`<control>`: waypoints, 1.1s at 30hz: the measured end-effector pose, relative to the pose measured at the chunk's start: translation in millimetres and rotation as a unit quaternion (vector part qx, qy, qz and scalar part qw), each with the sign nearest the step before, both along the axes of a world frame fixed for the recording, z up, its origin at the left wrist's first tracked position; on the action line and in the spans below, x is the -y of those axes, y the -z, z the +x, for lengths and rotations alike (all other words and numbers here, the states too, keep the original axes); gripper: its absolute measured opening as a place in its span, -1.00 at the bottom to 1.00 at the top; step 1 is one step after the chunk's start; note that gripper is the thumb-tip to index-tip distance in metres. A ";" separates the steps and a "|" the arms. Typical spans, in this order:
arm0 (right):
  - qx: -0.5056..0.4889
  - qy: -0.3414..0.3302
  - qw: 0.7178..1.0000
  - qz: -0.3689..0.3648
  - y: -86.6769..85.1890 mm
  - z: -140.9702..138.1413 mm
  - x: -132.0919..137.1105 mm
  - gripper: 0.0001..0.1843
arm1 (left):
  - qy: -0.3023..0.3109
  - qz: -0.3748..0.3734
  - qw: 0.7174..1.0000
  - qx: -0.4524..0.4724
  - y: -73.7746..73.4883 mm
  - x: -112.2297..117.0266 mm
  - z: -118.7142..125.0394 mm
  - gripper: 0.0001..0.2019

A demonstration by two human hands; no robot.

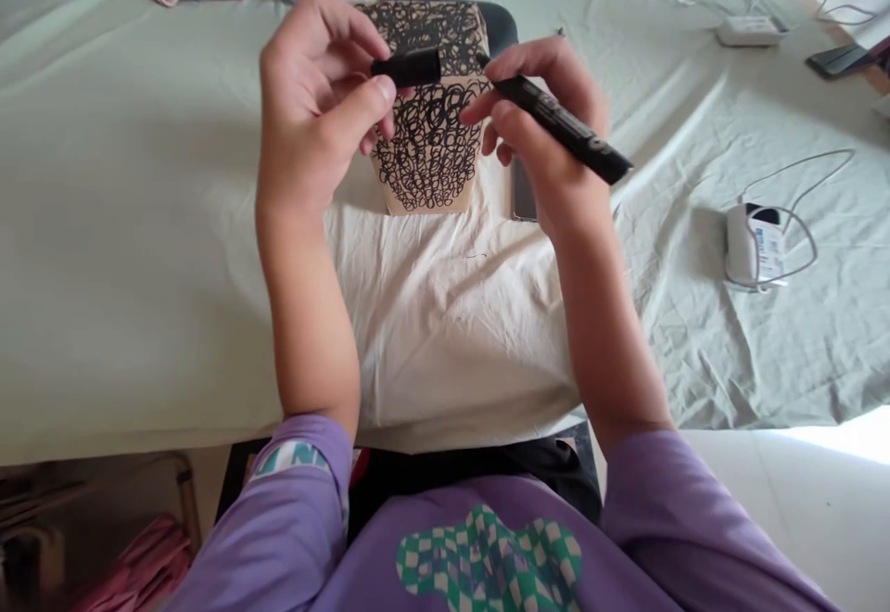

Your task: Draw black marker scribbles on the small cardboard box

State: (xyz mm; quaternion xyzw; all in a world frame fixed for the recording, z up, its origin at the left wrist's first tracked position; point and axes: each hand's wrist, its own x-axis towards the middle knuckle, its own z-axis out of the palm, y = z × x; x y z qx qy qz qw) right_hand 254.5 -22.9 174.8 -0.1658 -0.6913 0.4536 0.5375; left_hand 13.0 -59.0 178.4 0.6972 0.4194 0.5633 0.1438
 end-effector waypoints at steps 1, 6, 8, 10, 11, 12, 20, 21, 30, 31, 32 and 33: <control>-0.009 -0.013 0.999 -0.029 -1.4 6.0 -0.9 -0.93 | -0.002 -0.013 1.000 0.000 -0.2 0.4 -2.9 -0.75; -0.073 -0.023 0.993 -0.091 -11.9 12.3 -5.2 -0.88 | 0.038 -0.039 0.999 -0.002 -0.3 2.5 -6.1 -0.75; -0.115 -0.024 0.988 -0.098 -14.4 1.9 -7.4 -0.84 | 0.050 -0.033 0.998 -0.007 -1.2 4.8 -4.4 -0.75; -0.164 -0.023 0.981 -0.096 -14.2 -10.9 -8.0 -0.82 | 0.046 -0.039 0.998 -0.004 -3.1 8.9 -2.8 -0.74; -0.181 -0.021 0.979 -0.097 -13.0 -16.6 -7.2 -0.82 | 0.042 -0.044 0.998 0.001 -4.3 11.5 -2.3 -0.72; -0.189 -0.015 0.977 -0.099 -11.2 -21.1 -5.8 -0.83 | 0.040 -0.048 0.998 0.007 -5.6 14.2 -2.0 -0.70; -0.120 0.024 0.988 -0.095 1.3 -16.1 2.1 -0.69 | 0.025 -0.050 0.998 -0.003 -12.3 28.0 -0.5 -0.79; -0.126 0.022 0.987 -0.095 0.5 -14.6 1.9 -0.71 | 0.025 -0.047 0.999 -0.008 -12.8 28.7 0.3 -0.80; -0.080 0.000 0.992 -0.101 -4.0 -14.9 9.2 -0.59 | 0.044 -0.037 0.998 -0.019 -18.2 34.3 5.8 -0.82; -0.077 -0.002 0.991 -0.106 -3.8 -15.3 10.3 -0.61 | 0.047 -0.034 0.998 -0.024 -18.5 34.6 6.2 -0.82; -0.074 -0.005 0.991 -0.112 -3.8 -15.7 11.5 -0.62 | 0.049 -0.032 0.998 -0.028 -18.7 34.9 6.6 -0.82; -0.071 -0.007 0.991 -0.117 -4.1 -15.9 12.5 -0.64 | 0.050 -0.031 0.998 -0.030 -18.9 35.2 7.1 -0.82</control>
